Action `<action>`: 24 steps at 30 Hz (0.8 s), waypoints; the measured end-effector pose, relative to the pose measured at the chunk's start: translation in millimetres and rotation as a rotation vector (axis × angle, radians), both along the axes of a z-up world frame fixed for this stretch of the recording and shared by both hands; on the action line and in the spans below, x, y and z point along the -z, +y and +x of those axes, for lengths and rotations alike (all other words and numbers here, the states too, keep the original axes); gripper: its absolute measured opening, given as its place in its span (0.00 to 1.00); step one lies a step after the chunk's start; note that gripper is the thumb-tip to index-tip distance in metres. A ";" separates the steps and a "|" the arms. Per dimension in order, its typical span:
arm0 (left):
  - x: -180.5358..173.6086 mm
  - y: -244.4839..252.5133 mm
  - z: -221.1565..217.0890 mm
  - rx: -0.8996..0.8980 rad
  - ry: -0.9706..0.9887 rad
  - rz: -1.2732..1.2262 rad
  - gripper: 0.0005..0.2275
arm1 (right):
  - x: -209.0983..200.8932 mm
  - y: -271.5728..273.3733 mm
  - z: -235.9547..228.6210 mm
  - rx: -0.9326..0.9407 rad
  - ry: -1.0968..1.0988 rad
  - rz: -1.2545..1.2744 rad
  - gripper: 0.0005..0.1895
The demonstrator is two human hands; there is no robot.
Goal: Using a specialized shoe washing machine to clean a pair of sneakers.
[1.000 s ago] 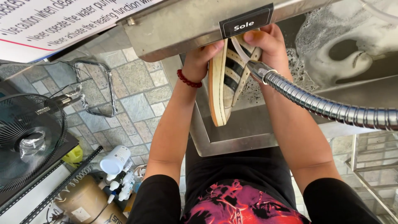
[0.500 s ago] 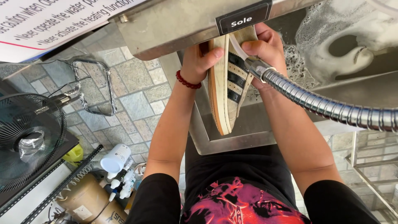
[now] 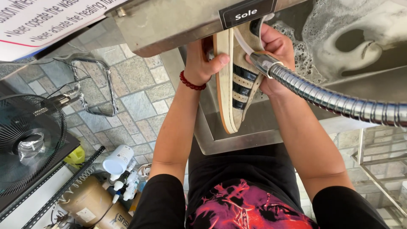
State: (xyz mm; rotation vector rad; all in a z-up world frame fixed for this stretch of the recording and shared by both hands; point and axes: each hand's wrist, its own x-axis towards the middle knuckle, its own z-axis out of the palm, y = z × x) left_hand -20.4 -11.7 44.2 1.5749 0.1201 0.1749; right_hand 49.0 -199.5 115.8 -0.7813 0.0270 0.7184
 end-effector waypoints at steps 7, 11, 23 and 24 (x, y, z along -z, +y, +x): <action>3.4 -9.2 8.8 -0.073 0.003 0.017 0.32 | 5.2 -9.7 0.4 -0.072 -0.141 -0.110 0.26; 12.5 -15.4 16.4 -0.140 0.063 -0.087 0.25 | 5.3 -5.9 11.0 -0.060 -0.077 -0.091 0.24; 77.4 -13.4 7.1 -0.223 -0.003 -0.517 0.12 | 19.6 1.6 22.3 0.065 0.126 -0.043 0.18; 91.9 -14.4 5.2 -0.276 -0.021 -0.564 0.12 | 20.8 1.6 22.7 0.070 0.147 -0.063 0.18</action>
